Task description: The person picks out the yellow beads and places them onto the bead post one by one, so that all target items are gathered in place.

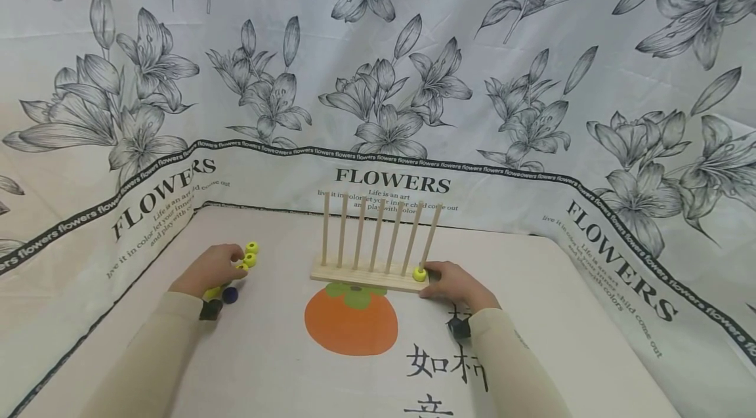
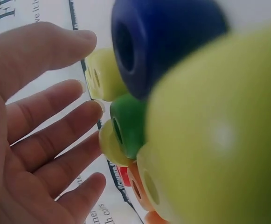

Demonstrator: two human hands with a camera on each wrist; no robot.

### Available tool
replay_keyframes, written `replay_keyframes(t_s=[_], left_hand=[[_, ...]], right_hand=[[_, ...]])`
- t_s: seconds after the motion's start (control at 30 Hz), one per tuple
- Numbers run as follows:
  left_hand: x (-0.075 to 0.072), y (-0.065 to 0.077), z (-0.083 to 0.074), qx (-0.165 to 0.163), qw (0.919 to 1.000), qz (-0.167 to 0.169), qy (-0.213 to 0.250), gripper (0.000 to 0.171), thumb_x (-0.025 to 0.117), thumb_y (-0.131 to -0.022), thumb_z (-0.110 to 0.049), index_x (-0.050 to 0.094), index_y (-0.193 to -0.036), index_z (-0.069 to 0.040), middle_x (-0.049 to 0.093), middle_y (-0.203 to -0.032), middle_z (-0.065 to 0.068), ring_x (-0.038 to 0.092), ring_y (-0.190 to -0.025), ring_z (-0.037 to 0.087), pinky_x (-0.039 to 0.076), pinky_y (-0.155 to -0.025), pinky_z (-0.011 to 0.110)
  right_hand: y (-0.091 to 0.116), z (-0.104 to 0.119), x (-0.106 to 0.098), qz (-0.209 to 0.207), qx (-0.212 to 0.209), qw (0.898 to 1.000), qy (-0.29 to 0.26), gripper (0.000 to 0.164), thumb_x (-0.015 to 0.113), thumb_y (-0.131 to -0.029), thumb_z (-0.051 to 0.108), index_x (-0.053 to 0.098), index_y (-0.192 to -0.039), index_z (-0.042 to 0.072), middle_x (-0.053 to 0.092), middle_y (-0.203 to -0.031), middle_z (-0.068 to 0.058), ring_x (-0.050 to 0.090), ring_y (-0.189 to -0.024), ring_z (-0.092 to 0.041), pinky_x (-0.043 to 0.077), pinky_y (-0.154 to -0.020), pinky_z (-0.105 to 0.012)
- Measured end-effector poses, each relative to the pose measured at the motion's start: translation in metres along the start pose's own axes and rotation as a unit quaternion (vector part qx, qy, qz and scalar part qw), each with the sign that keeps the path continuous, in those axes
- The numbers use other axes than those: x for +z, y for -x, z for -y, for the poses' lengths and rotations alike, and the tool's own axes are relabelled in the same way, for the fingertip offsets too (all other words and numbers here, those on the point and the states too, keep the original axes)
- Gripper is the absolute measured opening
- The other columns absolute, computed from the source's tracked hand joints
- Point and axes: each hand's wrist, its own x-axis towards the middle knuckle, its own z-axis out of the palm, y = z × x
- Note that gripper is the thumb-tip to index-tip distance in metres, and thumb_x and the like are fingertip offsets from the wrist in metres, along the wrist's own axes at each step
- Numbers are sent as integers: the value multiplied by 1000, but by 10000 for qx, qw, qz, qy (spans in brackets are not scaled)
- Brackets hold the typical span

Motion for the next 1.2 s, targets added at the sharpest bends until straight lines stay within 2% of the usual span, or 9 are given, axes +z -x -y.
replay_keyframes(t_s=[0.2,0.67,0.83,1.0,1.1,1.2], left_hand=[[3,-3,4,33,9999,-3,-168,46,68,-85,-23,60,-121,4,62,-119,22,60,-101,30,49,-93,52],[6,-1,0,-2,9993,-145,-353,35,68,-84,-18,62,-113,2,65,-104,15,57,-87,24,51,-82,45],[4,0,-1,-24,9995,-134,-289,38,68,-84,-20,61,-115,1,65,-106,15,57,-89,25,51,-83,45],[1,2,-3,-28,9999,-96,-17,48,67,-86,-23,58,-125,3,63,-117,20,58,-92,25,51,-84,45],[-2,2,-7,88,9999,-94,24,48,66,-88,-25,57,-126,3,61,-121,22,59,-94,26,51,-85,46],[-4,1,-12,338,9992,-189,-78,45,64,-90,-27,59,-124,2,62,-120,22,59,-100,29,50,-89,50]], right_hand=[[-1,0,1,-8,14,10000,-11,77,84,-71,38,53,-139,17,50,-146,-11,40,-138,-36,31,-113,-59],[-3,-5,2,-2,-8,10000,-63,79,84,-71,40,53,-140,18,49,-146,-10,41,-137,-36,32,-111,-61],[-3,-4,2,-22,5,10000,-82,79,84,-70,40,53,-140,19,49,-146,-9,41,-138,-35,31,-112,-60],[-3,-4,3,-21,-31,10000,-42,79,84,-70,41,54,-139,19,49,-146,-9,41,-137,-36,31,-112,-61],[-4,-5,3,-15,-31,10000,-39,79,84,-70,41,54,-139,19,49,-146,-10,41,-137,-37,31,-111,-62],[-3,-6,3,-25,-33,10000,-65,78,84,-70,40,54,-139,18,50,-146,-10,41,-137,-37,31,-111,-62]])
